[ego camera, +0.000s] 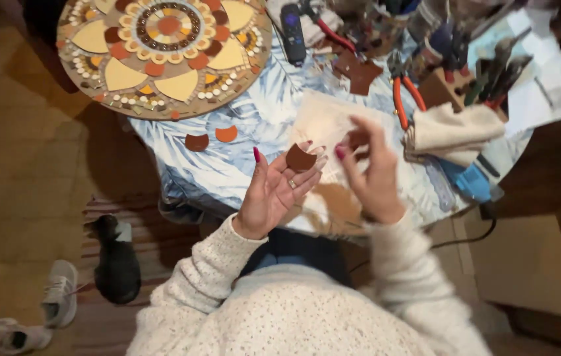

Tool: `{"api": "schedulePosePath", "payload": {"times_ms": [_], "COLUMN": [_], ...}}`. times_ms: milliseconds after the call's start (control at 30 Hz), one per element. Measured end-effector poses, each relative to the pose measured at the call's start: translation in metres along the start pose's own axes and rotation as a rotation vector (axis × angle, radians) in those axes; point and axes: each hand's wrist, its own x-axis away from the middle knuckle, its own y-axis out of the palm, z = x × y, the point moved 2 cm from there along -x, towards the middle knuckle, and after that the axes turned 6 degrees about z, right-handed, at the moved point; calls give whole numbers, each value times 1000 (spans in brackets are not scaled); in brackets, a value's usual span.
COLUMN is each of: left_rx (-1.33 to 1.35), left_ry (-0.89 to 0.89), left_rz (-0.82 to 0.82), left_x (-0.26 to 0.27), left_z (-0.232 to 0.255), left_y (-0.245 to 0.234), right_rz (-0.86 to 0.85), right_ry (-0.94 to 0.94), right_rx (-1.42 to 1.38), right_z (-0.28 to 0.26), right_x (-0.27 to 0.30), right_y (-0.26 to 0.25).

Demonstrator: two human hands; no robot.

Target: Sanding and shaping small wooden mosaic tiles against a sanding block to prepare them for a large circular craft.

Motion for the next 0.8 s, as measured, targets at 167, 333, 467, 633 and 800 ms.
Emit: {"api": "schedulePosePath", "payload": {"times_ms": [167, 333, 467, 633, 800], "left_rx": [29, 12, 7, -87, -145], "left_ry": [26, 89, -6, -45, -49], "left_rz": [34, 19, 120, 249, 268], "left_x": [-1, 3, -2, -11, -11], "left_z": [-27, -45, -66, -73, -83], "left_y": [-1, -15, -42, -49, -61], "right_rz": [-12, -181, -382, -473, -465], "right_ry": [87, 359, 545, 393, 471], "right_rx": [-202, -401, -440, -296, -251], "right_z": [-7, 31, 32, 46, 58], "right_x": [28, 39, 37, 36, 45], "right_y": [42, 42, 36, 31, 25]}}
